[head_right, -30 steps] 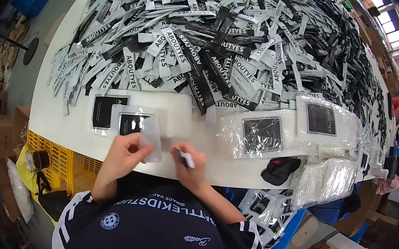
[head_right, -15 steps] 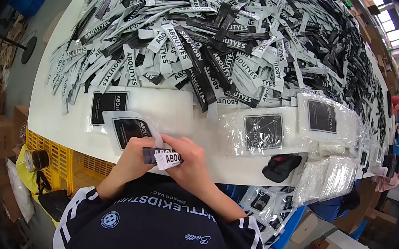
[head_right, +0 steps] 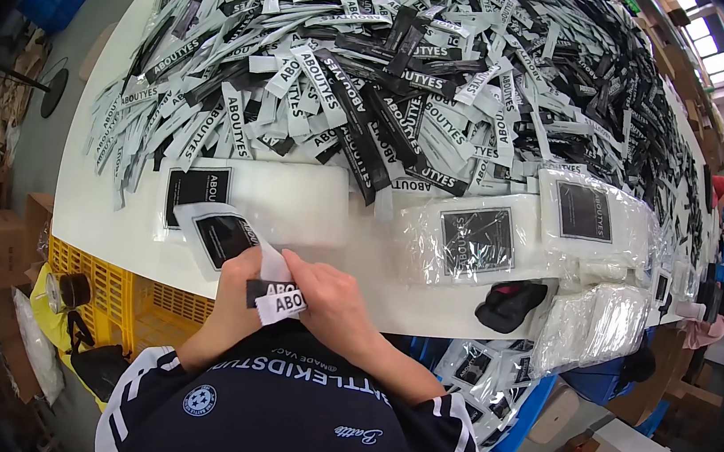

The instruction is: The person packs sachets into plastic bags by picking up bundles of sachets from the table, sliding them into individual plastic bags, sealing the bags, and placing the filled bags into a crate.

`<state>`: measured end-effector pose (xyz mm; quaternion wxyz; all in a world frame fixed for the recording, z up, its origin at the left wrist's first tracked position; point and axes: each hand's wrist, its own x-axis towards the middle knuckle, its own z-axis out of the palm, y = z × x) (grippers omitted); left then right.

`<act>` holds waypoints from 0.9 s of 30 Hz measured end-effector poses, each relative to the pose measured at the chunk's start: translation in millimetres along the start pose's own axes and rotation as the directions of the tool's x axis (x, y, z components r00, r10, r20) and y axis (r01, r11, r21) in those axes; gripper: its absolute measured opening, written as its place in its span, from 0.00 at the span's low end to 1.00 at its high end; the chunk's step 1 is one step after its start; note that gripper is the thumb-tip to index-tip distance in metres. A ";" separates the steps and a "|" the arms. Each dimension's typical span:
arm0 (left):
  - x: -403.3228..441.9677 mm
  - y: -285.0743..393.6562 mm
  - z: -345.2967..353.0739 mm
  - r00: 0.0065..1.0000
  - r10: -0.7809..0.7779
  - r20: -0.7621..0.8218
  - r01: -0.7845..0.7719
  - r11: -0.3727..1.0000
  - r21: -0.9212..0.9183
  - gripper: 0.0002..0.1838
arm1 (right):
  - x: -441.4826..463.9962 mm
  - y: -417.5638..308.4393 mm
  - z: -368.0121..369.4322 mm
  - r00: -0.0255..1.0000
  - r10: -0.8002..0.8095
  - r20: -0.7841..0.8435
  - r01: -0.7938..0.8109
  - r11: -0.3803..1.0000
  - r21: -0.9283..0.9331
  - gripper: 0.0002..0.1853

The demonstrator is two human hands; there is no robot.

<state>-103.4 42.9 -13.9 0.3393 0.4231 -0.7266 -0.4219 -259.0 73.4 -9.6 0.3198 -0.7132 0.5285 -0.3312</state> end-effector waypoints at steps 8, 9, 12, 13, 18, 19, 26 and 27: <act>-13.3 -15.2 8.4 0.984 0.113 -0.137 -0.083 0.975 0.208 0.10 | -3.5 4.1 -6.5 0.977 -0.061 -0.203 0.041 0.994 -0.099 0.27; -12.3 -13.8 5.1 0.979 0.138 -0.151 -0.103 0.970 0.219 0.10 | -3.7 2.6 -3.1 0.965 -0.083 -0.247 0.056 0.992 -0.114 0.26; -7.8 6.7 -0.1 0.906 0.223 -0.361 -0.127 0.954 0.271 0.14 | -1.5 -2.1 -9.2 0.961 -0.053 -0.272 0.089 0.989 0.121 0.23; -3.9 11.3 -1.9 0.837 0.352 -0.419 -0.240 0.924 0.299 0.15 | -0.8 -6.4 -11.9 0.960 -0.034 -0.277 0.079 0.985 0.153 0.18; -3.0 17.3 -11.2 0.844 0.535 0.021 -0.525 0.819 0.230 0.29 | -18.3 -5.1 -13.7 0.956 0.287 -0.057 -0.182 0.738 0.650 0.13; 4.1 22.0 -8.6 0.854 0.519 0.034 -0.510 0.825 0.243 0.35 | -18.5 -6.2 -14.6 0.931 0.362 -0.048 -0.220 0.660 0.718 0.12; 8.6 8.0 5.8 0.972 0.217 0.096 -0.235 0.934 0.269 0.52 | -12.1 22.8 -40.9 0.934 0.272 -0.232 -0.139 0.873 0.467 0.13; 8.8 7.3 5.4 0.977 0.187 0.102 -0.208 0.941 0.266 0.53 | -14.2 26.1 -44.0 0.930 0.315 -0.189 -0.202 0.868 0.454 0.12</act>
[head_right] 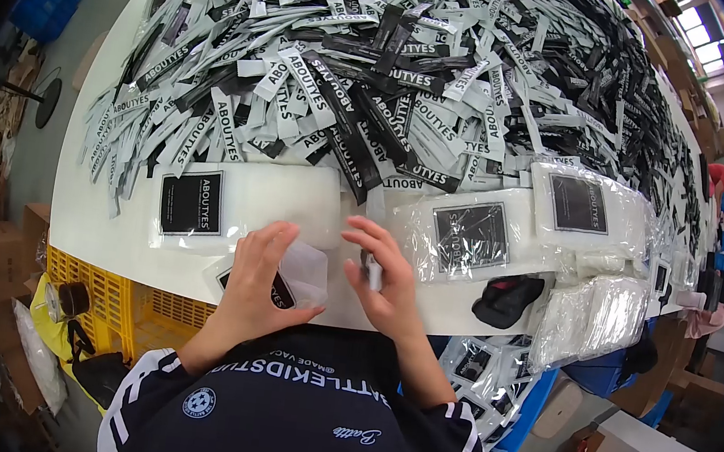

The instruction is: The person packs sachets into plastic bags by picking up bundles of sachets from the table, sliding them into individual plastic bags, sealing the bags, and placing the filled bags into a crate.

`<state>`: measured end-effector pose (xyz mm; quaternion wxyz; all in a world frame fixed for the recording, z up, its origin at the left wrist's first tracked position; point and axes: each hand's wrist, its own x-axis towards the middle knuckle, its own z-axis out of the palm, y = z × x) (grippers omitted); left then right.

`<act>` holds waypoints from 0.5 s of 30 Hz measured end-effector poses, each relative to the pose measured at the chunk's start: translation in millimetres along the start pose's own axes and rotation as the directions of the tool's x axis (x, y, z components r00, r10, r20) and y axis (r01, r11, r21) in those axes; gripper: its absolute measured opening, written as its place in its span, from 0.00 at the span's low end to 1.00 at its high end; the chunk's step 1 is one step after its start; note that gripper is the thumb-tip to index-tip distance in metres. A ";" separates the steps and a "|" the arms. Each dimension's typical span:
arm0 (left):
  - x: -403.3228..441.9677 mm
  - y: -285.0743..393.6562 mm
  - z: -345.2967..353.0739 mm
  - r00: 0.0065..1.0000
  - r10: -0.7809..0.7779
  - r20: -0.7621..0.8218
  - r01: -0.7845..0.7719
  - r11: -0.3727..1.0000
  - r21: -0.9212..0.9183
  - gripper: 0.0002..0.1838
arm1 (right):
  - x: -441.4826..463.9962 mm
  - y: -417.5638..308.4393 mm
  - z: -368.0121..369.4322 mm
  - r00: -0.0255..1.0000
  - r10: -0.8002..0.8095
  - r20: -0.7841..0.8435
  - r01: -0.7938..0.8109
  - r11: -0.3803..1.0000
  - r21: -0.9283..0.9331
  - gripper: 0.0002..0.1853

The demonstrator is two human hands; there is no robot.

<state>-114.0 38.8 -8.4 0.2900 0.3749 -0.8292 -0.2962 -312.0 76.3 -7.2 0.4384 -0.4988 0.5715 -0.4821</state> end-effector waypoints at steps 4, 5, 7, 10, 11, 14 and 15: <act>-1.9 -1.6 3.2 0.995 -0.089 0.054 0.091 0.995 -0.028 0.54 | -3.3 2.8 -4.7 0.991 -0.101 -0.088 0.121 0.958 0.259 0.10; -1.5 -1.5 4.3 0.993 -0.102 0.066 0.105 0.994 -0.034 0.54 | -3.1 -0.6 -3.2 0.965 -0.193 -0.176 0.249 0.884 0.397 0.10; 0.4 3.1 4.8 0.994 -0.084 0.069 0.090 0.992 -0.086 0.54 | 0.7 -11.3 3.6 0.972 -0.209 -0.103 0.228 0.761 0.607 0.11; 1.4 8.0 3.5 0.997 -0.017 0.075 0.028 0.990 -0.137 0.56 | 4.4 -10.1 16.9 0.989 -0.097 0.111 0.045 0.914 0.403 0.12; 0.2 9.0 3.2 0.997 0.008 0.073 0.004 0.988 -0.152 0.56 | 4.1 -5.5 22.1 0.989 -0.056 0.140 -0.009 0.906 0.423 0.11; 0.2 2.0 -2.2 1.000 0.002 0.029 0.003 0.984 -0.179 0.59 | 1.6 -6.1 24.2 0.991 0.008 0.137 -0.077 0.858 0.508 0.11; 2.0 0.0 -7.2 1.000 0.001 0.012 0.001 0.985 -0.171 0.59 | 0.2 -2.8 21.6 0.989 0.032 0.143 -0.109 0.813 0.572 0.11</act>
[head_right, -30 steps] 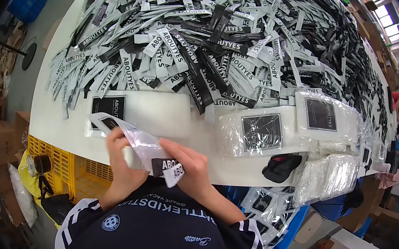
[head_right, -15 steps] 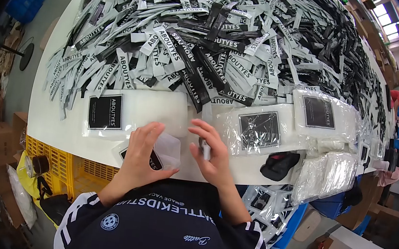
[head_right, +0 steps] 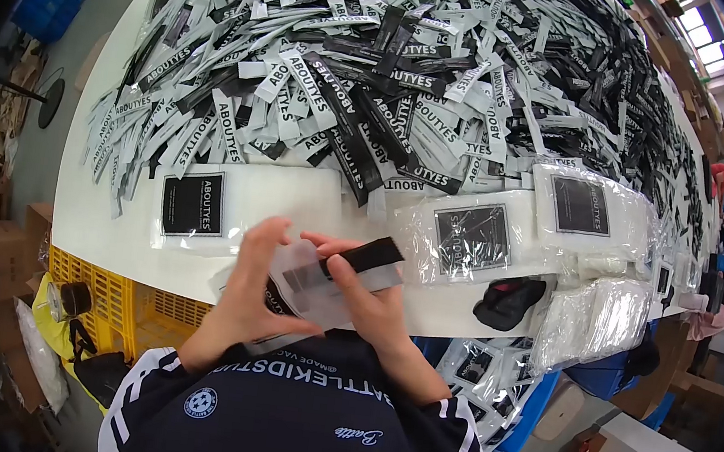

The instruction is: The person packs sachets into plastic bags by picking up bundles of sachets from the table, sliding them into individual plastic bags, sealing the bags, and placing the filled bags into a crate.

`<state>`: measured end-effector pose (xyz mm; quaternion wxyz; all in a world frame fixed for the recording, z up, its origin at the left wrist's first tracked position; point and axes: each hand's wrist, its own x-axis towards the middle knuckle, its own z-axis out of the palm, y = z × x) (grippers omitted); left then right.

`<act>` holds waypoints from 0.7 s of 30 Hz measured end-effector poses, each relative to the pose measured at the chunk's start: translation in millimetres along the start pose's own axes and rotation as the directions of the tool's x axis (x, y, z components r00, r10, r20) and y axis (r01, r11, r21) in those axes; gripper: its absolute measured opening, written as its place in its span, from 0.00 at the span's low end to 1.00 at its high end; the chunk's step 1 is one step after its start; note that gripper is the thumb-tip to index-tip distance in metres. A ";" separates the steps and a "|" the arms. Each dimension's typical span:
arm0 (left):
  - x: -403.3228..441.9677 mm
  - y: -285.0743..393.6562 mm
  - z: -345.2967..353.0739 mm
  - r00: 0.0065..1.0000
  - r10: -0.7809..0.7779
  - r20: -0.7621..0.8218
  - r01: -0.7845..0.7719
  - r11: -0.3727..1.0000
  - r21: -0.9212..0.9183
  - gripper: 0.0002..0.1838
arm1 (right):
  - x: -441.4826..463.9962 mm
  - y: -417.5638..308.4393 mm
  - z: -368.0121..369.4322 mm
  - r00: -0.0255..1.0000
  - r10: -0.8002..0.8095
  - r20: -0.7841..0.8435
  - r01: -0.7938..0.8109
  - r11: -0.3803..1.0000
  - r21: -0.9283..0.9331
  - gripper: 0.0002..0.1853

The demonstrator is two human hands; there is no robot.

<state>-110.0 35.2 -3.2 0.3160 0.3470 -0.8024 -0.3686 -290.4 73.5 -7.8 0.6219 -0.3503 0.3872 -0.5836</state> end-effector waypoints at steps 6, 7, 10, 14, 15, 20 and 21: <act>3.8 -9.0 -29.9 0.962 -0.241 0.128 0.261 0.950 -0.169 0.07 | 4.2 -13.6 2.2 0.892 -0.351 -0.286 0.251 0.909 -0.333 0.21; 3.6 -9.7 -30.1 0.963 -0.241 0.119 0.259 0.951 -0.167 0.07 | 5.4 -11.1 -5.8 0.883 -0.435 -0.178 0.280 0.791 -0.544 0.19; 5.0 -8.5 -33.4 0.962 -0.249 0.115 0.264 0.954 -0.145 0.07 | -2.5 -21.6 -1.3 0.992 -0.119 0.032 0.102 0.642 -0.760 0.16; 2.1 -13.9 -36.8 0.966 -0.152 0.210 0.194 0.961 -0.196 0.07 | -5.6 -19.7 -31.6 0.912 0.330 0.245 -0.204 0.880 -0.429 0.14; 1.4 -13.0 -36.1 0.961 -0.140 0.237 0.188 0.963 -0.194 0.07 | -6.7 -16.5 -37.9 0.883 0.369 0.289 -0.214 0.866 -0.451 0.13; 3.5 -7.7 -25.7 0.944 -0.111 0.312 0.191 0.953 -0.237 0.07 | -1.5 6.3 -26.1 0.848 0.441 0.294 -0.251 0.823 -0.510 0.11; 4.4 -7.3 -26.2 0.931 -0.100 0.351 0.190 0.954 -0.233 0.07 | 0.2 4.3 -20.3 0.840 0.470 0.272 -0.268 0.795 -0.544 0.11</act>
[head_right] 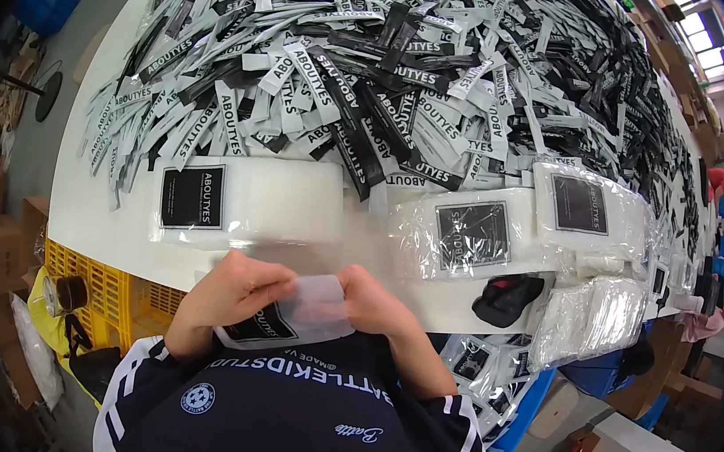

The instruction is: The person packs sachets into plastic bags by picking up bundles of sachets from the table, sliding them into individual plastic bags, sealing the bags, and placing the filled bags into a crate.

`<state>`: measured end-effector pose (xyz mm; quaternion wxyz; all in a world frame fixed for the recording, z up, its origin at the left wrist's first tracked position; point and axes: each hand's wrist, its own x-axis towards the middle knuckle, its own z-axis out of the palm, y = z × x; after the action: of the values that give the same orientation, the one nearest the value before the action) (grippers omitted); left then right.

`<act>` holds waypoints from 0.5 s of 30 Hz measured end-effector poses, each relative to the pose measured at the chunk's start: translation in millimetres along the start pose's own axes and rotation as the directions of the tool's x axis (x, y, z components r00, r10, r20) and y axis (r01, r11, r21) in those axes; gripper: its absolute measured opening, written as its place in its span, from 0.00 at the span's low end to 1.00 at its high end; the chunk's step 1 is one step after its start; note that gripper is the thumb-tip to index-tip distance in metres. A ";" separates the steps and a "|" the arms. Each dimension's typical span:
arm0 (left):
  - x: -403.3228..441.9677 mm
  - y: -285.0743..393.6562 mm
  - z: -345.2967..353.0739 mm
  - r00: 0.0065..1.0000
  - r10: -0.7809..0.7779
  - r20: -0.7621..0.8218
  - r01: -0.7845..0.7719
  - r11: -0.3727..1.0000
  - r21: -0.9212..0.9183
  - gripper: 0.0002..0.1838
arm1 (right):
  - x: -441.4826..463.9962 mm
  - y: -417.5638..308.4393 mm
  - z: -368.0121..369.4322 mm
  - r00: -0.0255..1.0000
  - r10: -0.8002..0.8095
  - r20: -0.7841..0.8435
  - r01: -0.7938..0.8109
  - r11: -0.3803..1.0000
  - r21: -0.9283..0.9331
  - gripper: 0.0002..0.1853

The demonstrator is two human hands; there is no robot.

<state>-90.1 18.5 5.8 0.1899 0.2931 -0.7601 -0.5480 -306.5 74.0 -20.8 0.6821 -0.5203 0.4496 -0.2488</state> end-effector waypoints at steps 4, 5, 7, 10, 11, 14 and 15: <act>-1.1 2.2 -10.9 0.994 -0.108 0.014 0.108 0.994 0.018 0.09 | 1.8 4.7 3.2 0.989 0.067 -0.132 -0.028 0.960 0.277 0.10; -2.3 0.6 -11.2 0.988 -0.133 -0.078 0.127 0.989 -0.079 0.09 | 0.3 0.9 6.4 0.978 0.008 -0.211 0.068 0.935 0.349 0.10; -6.4 -2.4 -7.4 0.947 -0.206 -0.248 0.135 0.952 -0.276 0.10 | -4.2 -19.1 17.6 0.923 -0.084 -0.376 0.265 0.846 0.463 0.11; 1.2 5.4 -0.4 0.976 -0.113 -0.184 0.059 0.960 -0.275 0.08 | -9.2 -20.1 22.0 0.882 -0.302 -0.361 0.287 0.953 -0.095 0.10; 3.7 7.4 -0.2 0.989 -0.077 -0.130 0.046 0.973 -0.225 0.07 | -8.8 -22.2 22.9 0.863 -0.352 -0.363 0.299 0.934 -0.195 0.09; 4.0 13.8 3.1 0.988 0.005 -0.154 -0.027 0.990 -0.139 0.06 | -11.9 -20.7 19.2 0.893 -0.295 -0.341 0.252 0.953 -0.167 0.08; 6.0 16.0 6.0 0.986 0.021 -0.164 -0.043 0.990 -0.133 0.06 | -14.3 -20.5 17.2 0.897 -0.278 -0.343 0.241 0.959 -0.149 0.08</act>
<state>-102.1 22.5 18.8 0.2793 0.3107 -0.7077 -0.5698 -295.6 87.1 4.3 0.5210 -0.5553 0.5058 -0.4054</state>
